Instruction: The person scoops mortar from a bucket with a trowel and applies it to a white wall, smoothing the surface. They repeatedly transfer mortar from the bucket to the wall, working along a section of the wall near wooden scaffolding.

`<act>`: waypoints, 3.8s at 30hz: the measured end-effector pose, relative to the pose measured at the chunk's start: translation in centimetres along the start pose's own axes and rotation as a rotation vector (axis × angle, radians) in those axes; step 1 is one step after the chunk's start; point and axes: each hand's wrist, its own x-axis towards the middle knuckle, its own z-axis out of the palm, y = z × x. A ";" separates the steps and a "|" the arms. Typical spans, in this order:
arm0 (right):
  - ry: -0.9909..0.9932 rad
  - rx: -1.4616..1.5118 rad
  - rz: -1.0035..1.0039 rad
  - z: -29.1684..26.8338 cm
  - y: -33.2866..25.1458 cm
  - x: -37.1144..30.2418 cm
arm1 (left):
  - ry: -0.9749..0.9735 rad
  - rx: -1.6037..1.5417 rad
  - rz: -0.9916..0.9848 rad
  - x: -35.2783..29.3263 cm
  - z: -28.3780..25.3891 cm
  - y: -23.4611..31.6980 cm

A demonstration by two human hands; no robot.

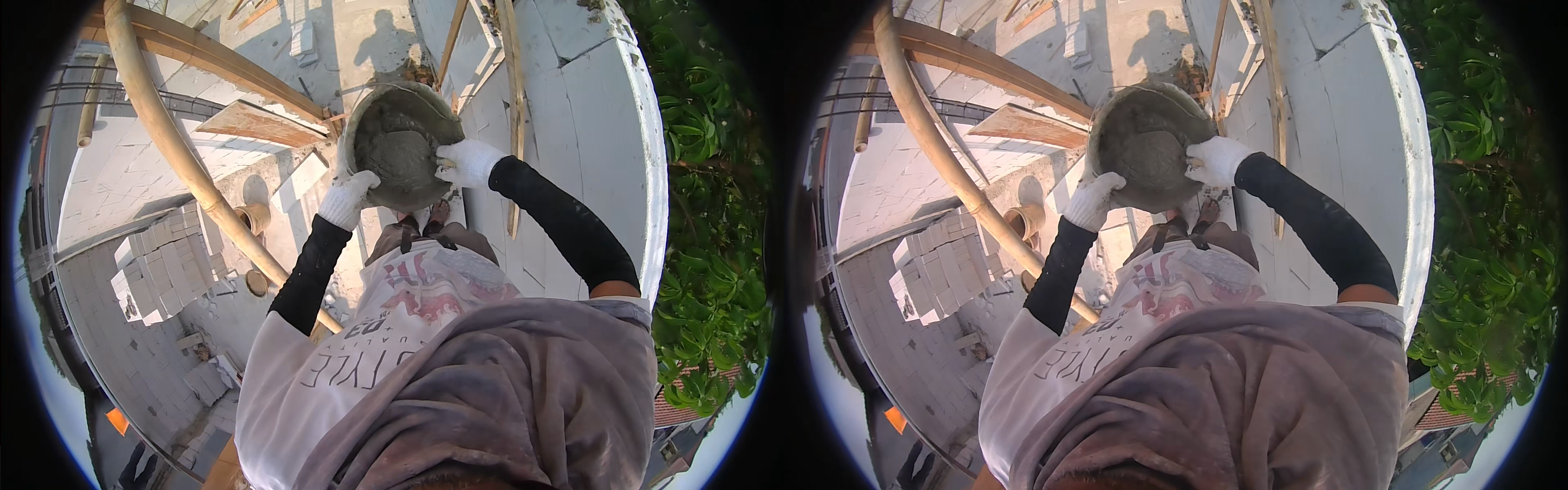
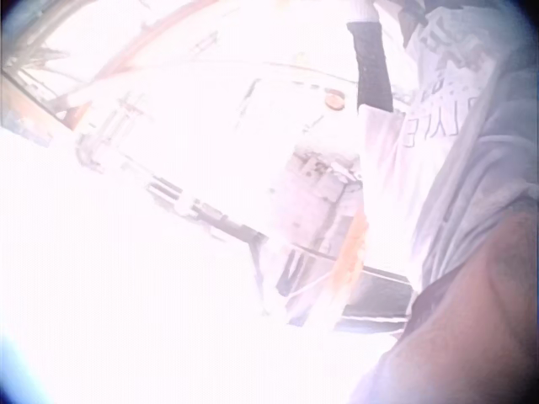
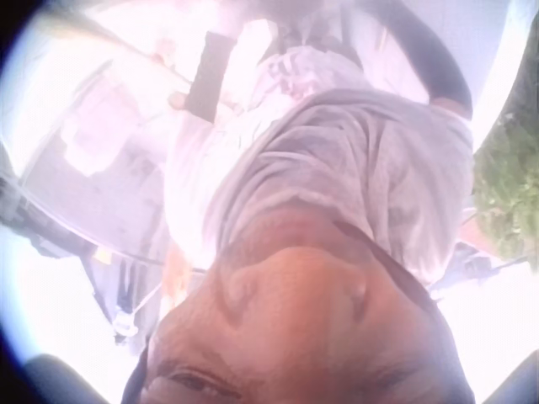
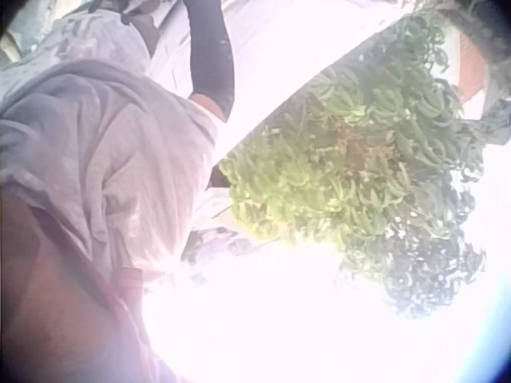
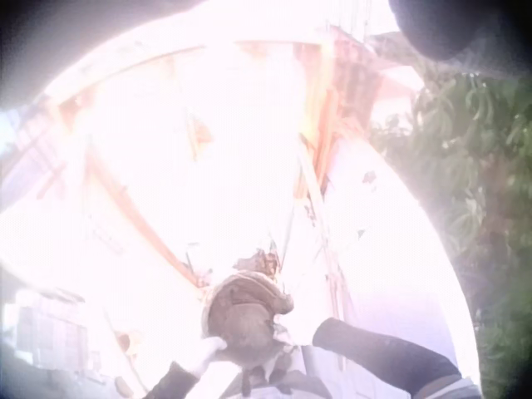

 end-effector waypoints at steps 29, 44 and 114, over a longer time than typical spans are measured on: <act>-0.025 0.717 0.399 -10.8 -6.3 -16.4 | -0.136 -1.004 -0.589 4.4 4.2 0.3; 0.618 0.586 0.653 -50.9 6.7 -30.0 | 0.263 -1.170 -0.544 3.2 -1.9 -7.7; -0.185 0.371 0.087 -8.1 -6.4 0.6 | 0.184 -0.061 -0.051 -1.3 -0.7 10.7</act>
